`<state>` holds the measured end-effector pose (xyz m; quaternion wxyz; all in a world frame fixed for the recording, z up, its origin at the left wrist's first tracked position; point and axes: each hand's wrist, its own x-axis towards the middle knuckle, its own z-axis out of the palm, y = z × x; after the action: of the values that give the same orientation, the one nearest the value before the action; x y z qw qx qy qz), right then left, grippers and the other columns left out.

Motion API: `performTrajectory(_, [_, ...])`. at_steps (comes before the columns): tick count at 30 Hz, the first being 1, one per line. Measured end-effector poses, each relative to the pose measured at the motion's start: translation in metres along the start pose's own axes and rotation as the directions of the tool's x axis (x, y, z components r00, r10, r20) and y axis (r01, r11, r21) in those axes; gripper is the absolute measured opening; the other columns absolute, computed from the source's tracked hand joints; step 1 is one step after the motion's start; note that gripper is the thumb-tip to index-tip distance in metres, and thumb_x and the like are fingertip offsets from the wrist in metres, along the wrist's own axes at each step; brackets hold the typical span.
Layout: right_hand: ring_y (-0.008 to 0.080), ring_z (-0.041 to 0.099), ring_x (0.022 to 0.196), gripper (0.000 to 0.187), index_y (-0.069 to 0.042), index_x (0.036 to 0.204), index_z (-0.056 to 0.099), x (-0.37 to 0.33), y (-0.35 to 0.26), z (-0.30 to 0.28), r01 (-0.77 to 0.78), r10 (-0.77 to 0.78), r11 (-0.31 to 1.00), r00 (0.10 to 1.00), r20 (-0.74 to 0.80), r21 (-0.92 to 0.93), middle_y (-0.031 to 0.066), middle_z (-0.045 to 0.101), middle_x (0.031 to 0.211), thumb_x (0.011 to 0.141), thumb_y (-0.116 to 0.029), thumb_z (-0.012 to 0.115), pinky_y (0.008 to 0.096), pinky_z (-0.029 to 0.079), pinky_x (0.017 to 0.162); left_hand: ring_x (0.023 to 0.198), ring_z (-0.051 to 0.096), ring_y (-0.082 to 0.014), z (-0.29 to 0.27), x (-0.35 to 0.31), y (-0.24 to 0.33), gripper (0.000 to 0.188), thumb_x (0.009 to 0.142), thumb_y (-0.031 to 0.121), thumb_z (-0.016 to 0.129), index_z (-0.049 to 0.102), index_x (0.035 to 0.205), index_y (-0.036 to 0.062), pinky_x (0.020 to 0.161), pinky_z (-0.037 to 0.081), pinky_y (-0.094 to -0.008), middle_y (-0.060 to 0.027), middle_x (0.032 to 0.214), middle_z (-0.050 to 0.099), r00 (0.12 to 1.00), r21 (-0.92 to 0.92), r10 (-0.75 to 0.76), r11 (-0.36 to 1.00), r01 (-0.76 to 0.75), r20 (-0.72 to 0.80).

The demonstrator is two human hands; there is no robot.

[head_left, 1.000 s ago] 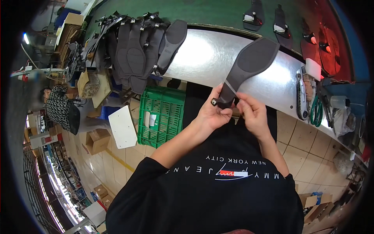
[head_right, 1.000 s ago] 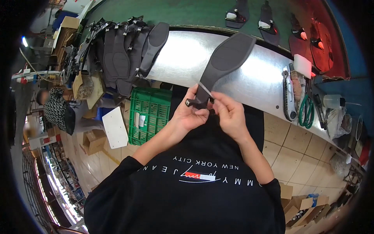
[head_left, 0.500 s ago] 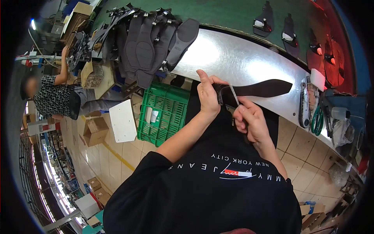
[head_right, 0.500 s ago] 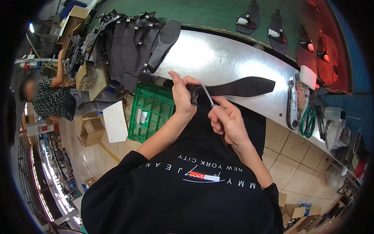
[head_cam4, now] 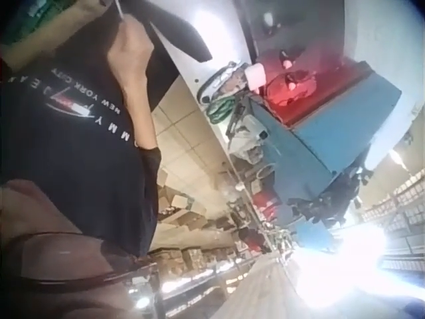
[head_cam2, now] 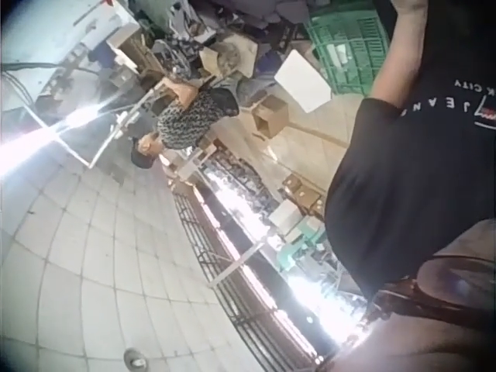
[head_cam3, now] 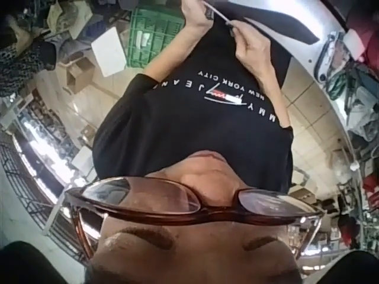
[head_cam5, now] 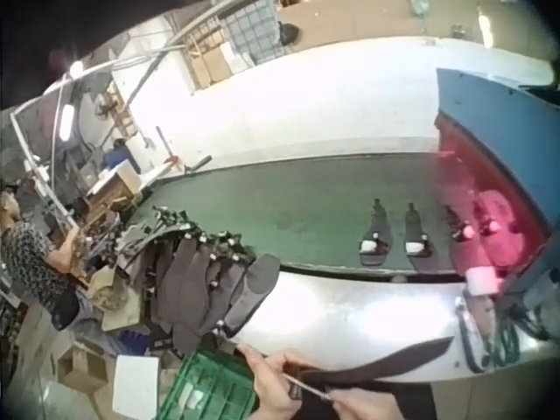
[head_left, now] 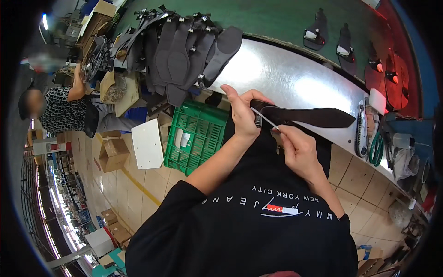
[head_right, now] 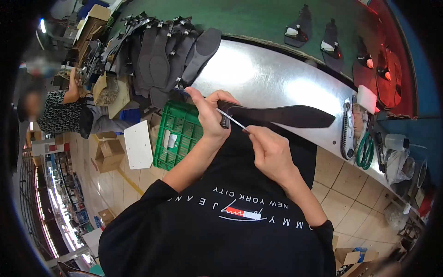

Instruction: Assembling and inspecting shoe components on a production line.

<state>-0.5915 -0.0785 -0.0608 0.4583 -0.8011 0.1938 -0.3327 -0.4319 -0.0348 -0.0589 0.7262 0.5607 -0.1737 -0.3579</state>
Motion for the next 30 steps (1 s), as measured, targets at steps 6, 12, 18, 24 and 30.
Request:
performTrajectory(6, [0.0291, 0.064, 0.068, 0.02, -0.004, 0.095, 0.063, -0.008, -0.015, 0.002, 0.097, -0.1, 0.995, 0.988, 0.114, 0.028, 0.0121, 0.063, 0.078, 0.077, 0.004, 0.061, 0.0354, 0.051, 0.06, 0.058, 0.054, -0.0138, -0.005, 0.02, 0.004, 0.066, 0.08, 0.075, 0.05, 0.061, 0.075, 0.01, 0.049, 0.039, -0.0228, -0.003, 0.064, 0.06, 0.816, -0.631, -0.572, 0.601, 0.491, 0.091])
performTrajectory(12, [0.0312, 0.06, 0.061, 0.006, -0.003, 0.09, 0.062, 0.015, -0.003, -0.012, 0.001, -0.013, 0.978, 0.999, -0.053, -0.21, 0.0121, 0.061, 0.072, 0.085, -0.002, 0.062, 0.0381, 0.046, 0.054, 0.07, 0.062, -0.0179, -0.003, 0.001, -0.013, 0.044, 0.084, 0.055, 0.06, 0.062, 0.07, 0.0131, 0.089, 0.047, -0.0378, -0.003, 0.071, 0.063, 0.828, -0.77, -0.444, 0.371, 0.518, 0.343])
performTrajectory(18, [0.0334, 0.059, 0.063, 0.004, -0.003, 0.087, 0.057, 0.006, 0.0, 0.006, -0.086, 0.078, 0.976, 0.996, -0.049, -0.199, 0.0138, 0.057, 0.07, 0.086, -0.005, 0.061, 0.0401, 0.045, 0.055, 0.063, 0.063, -0.021, -0.001, 0.008, -0.022, 0.04, 0.092, 0.044, 0.056, 0.058, 0.069, 0.0114, 0.084, 0.05, -0.0396, -0.0027, 0.063, 0.06, 0.81, -0.782, -0.521, 0.373, 0.499, 0.268])
performTrajectory(24, [0.032, 0.058, 0.064, 0.007, -0.004, 0.085, 0.056, -0.004, -0.008, 0.018, -0.003, 0.002, 0.994, 1.0, -0.009, -0.113, 0.0124, 0.056, 0.07, 0.082, -0.004, 0.063, 0.0398, 0.046, 0.055, 0.064, 0.056, -0.0212, -0.004, 0.012, -0.024, 0.041, 0.093, 0.045, 0.055, 0.058, 0.068, 0.0124, 0.075, 0.044, -0.0353, -0.0045, 0.064, 0.056, 0.847, -0.707, -0.442, 0.495, 0.504, 0.294])
performTrajectory(30, [0.0185, 0.056, 0.059, 0.03, -0.004, 0.107, 0.063, 0.008, -0.011, -0.005, -0.165, 0.166, 0.986, 0.985, -0.049, 0.021, 0.0078, 0.057, 0.072, 0.078, -0.001, 0.067, 0.0281, 0.045, 0.054, 0.078, 0.062, -0.0244, 0.001, 0.009, -0.011, 0.059, 0.09, 0.065, 0.046, 0.061, 0.092, 0.0083, 0.076, 0.051, -0.0405, -0.0077, 0.079, 0.064, 0.827, -0.468, -0.515, 0.688, 0.555, 0.225])
